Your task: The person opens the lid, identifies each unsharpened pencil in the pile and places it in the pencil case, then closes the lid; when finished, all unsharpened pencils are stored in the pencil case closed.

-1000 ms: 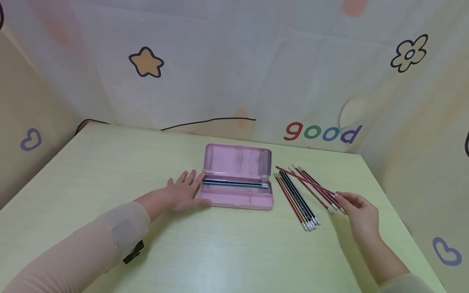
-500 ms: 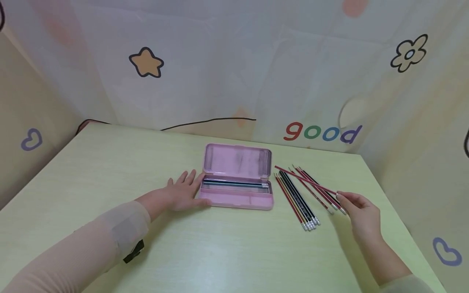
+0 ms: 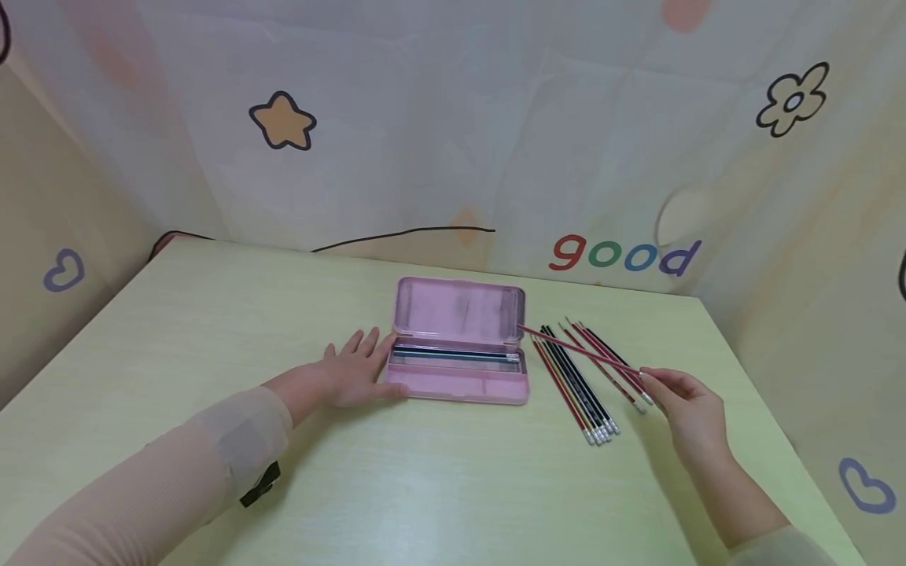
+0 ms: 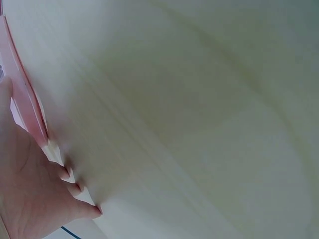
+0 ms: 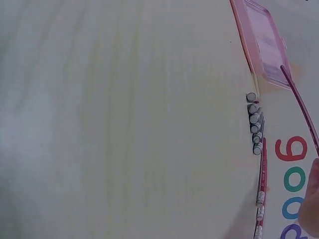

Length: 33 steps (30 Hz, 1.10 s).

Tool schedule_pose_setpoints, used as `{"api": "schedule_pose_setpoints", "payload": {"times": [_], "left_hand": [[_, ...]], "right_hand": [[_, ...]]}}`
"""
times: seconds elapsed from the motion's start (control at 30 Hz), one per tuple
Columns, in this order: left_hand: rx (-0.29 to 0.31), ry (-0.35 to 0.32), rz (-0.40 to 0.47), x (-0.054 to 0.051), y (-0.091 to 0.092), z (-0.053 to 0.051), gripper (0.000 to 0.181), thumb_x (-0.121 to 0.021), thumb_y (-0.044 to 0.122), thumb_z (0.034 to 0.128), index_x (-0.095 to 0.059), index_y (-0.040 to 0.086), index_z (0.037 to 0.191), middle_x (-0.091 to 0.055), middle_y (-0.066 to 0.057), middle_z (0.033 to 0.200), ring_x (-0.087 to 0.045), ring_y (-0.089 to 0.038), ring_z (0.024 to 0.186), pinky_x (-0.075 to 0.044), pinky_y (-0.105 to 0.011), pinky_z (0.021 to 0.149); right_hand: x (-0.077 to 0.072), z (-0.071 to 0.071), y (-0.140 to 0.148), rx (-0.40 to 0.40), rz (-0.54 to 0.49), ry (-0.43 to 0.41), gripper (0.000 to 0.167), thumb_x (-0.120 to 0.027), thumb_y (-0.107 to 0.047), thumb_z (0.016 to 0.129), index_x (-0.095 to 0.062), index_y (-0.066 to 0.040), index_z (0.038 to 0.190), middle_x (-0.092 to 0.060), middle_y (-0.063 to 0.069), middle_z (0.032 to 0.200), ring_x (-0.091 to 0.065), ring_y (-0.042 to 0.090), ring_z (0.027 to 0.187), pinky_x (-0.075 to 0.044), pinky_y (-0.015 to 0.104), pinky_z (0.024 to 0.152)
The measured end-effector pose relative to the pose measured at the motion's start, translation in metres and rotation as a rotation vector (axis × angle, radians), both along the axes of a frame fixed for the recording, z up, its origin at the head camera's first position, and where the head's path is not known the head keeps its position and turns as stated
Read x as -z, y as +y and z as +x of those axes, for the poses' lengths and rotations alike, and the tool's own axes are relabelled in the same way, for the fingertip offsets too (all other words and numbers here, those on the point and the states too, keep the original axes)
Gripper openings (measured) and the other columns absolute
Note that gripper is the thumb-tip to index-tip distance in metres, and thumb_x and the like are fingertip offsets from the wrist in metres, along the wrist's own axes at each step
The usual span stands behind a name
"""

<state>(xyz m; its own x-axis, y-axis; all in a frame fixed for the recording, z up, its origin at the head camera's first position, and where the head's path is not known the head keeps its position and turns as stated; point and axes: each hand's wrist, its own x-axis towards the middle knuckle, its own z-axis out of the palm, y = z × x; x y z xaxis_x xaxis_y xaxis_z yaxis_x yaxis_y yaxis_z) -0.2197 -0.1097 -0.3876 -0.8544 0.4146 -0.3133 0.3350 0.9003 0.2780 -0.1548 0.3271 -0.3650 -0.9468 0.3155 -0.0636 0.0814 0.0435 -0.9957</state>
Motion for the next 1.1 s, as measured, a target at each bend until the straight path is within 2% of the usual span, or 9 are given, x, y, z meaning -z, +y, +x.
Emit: {"api": "schedule_pose_setpoints", "payload": {"times": [0.13, 0.33, 0.53, 0.77, 0.9, 1.1], "left_hand": [[-0.001, -0.005, -0.010, 0.001, 0.000, -0.001, 0.103, -0.033, 0.079, 0.0799, 0.004, 0.013, 0.150, 0.001, -0.019, 0.154, 0.003, -0.041, 0.139, -0.005, -0.068, 0.101], [-0.009, -0.010, -0.008, -0.001, 0.000, 0.002, 0.101, -0.035, 0.076, 0.0815, 0.003, 0.012, 0.150, 0.001, -0.019, 0.154, 0.003, -0.041, 0.139, -0.005, -0.068, 0.101], [-0.006, -0.012, 0.008, -0.005, 0.001, 0.003, 0.099, -0.037, 0.073, 0.0834, 0.002, 0.011, 0.150, 0.001, -0.021, 0.154, 0.003, -0.043, 0.138, -0.005, -0.069, 0.100], [-0.006, -0.012, -0.001, -0.004, 0.002, 0.003, 0.099, -0.037, 0.074, 0.0829, 0.002, 0.012, 0.151, 0.001, -0.020, 0.154, 0.003, -0.041, 0.139, -0.006, -0.068, 0.101], [-0.009, 0.001, 0.006, -0.002, 0.001, 0.002, 0.100, -0.037, 0.075, 0.0823, 0.002, 0.012, 0.151, 0.001, -0.020, 0.154, 0.003, -0.041, 0.139, -0.006, -0.069, 0.101], [-0.007, -0.005, 0.008, -0.002, 0.000, 0.002, 0.100, -0.037, 0.075, 0.0823, 0.002, 0.012, 0.151, 0.001, -0.020, 0.154, 0.003, -0.041, 0.139, -0.005, -0.069, 0.100]], "right_hand": [[0.002, -0.001, -0.003, -0.021, -0.009, 0.006, 0.008, -0.071, -0.012, 0.083, -0.072, -0.015, 0.090, -0.065, -0.011, 0.081, -0.059, 0.003, 0.077, -0.049, 0.014, 0.073], [0.001, -0.001, -0.008, -0.059, 0.028, -0.004, 0.008, -0.069, -0.011, 0.085, -0.072, -0.015, 0.091, -0.066, -0.011, 0.082, -0.061, 0.005, 0.079, -0.049, 0.015, 0.075], [0.000, -0.003, -0.012, -0.105, 0.077, -0.026, 0.008, -0.071, -0.019, 0.083, -0.071, -0.018, 0.092, -0.065, -0.011, 0.083, -0.060, 0.006, 0.079, -0.049, 0.016, 0.072], [0.003, -0.008, -0.019, -0.192, 0.026, -0.005, 0.017, -0.071, -0.018, 0.083, -0.069, -0.011, 0.099, -0.065, -0.007, 0.091, -0.064, 0.007, 0.089, -0.046, 0.020, 0.083], [0.004, -0.013, -0.026, -0.215, 0.080, -0.004, 0.017, -0.070, -0.019, 0.084, -0.068, -0.012, 0.099, -0.063, -0.008, 0.092, -0.062, 0.005, 0.090, -0.046, 0.020, 0.084], [0.004, -0.019, -0.039, -0.237, 0.100, -0.007, 0.016, -0.069, -0.020, 0.085, -0.068, -0.012, 0.098, -0.063, -0.007, 0.093, -0.061, 0.007, 0.091, -0.045, 0.024, 0.086]]}}
